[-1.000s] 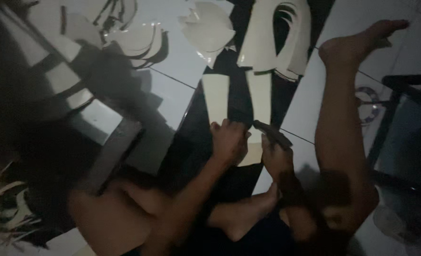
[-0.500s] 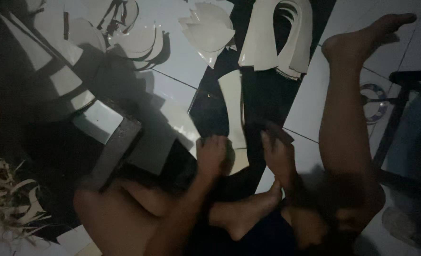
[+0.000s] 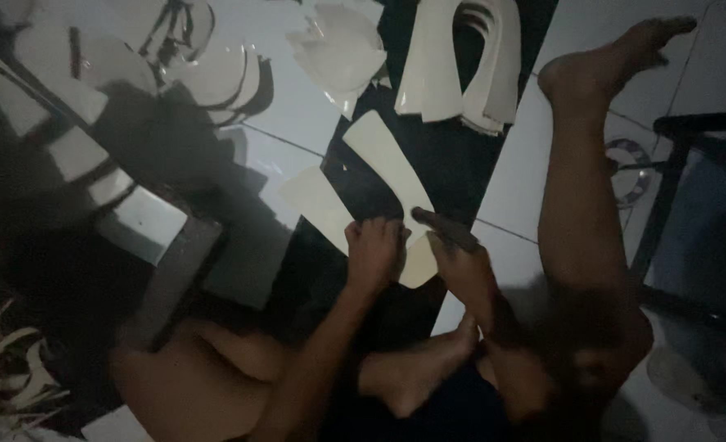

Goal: The person sits on the floor and uses a knife to cut a U-shaped piece of light-colored leather on a dark mat. They trim the edges, flip the piece, and continue cutting to refine the shape, then place the finished piece aside and begin cutting another piece.

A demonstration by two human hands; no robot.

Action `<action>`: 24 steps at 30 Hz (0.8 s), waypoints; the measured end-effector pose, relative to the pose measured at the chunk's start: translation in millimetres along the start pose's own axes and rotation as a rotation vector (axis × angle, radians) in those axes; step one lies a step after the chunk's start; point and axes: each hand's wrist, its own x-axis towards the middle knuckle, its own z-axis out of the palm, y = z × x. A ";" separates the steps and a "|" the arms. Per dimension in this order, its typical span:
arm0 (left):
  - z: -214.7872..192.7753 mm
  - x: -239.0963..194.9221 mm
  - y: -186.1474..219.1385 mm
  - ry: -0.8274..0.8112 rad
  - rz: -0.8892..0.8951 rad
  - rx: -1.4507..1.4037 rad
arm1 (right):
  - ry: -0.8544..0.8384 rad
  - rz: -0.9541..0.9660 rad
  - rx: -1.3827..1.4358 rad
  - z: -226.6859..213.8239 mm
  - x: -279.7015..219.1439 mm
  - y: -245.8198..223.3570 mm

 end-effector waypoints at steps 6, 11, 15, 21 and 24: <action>-6.0 -18.2 -12.8 0.107 0.023 0.072 | -0.277 0.217 -0.380 13.7 10.9 1.4; 1.1 -28.6 -22.7 0.044 0.093 0.060 | -0.377 0.151 -0.478 8.3 10.6 9.4; 14.6 -33.3 -30.0 0.056 0.170 0.100 | -0.417 0.270 -0.405 7.2 10.8 1.9; 24.4 -36.8 -34.8 0.045 0.198 0.186 | -0.430 0.067 -0.502 7.1 5.4 -3.9; 23.0 -29.6 -33.7 0.052 0.199 0.131 | -0.309 0.205 -0.275 6.7 4.2 0.0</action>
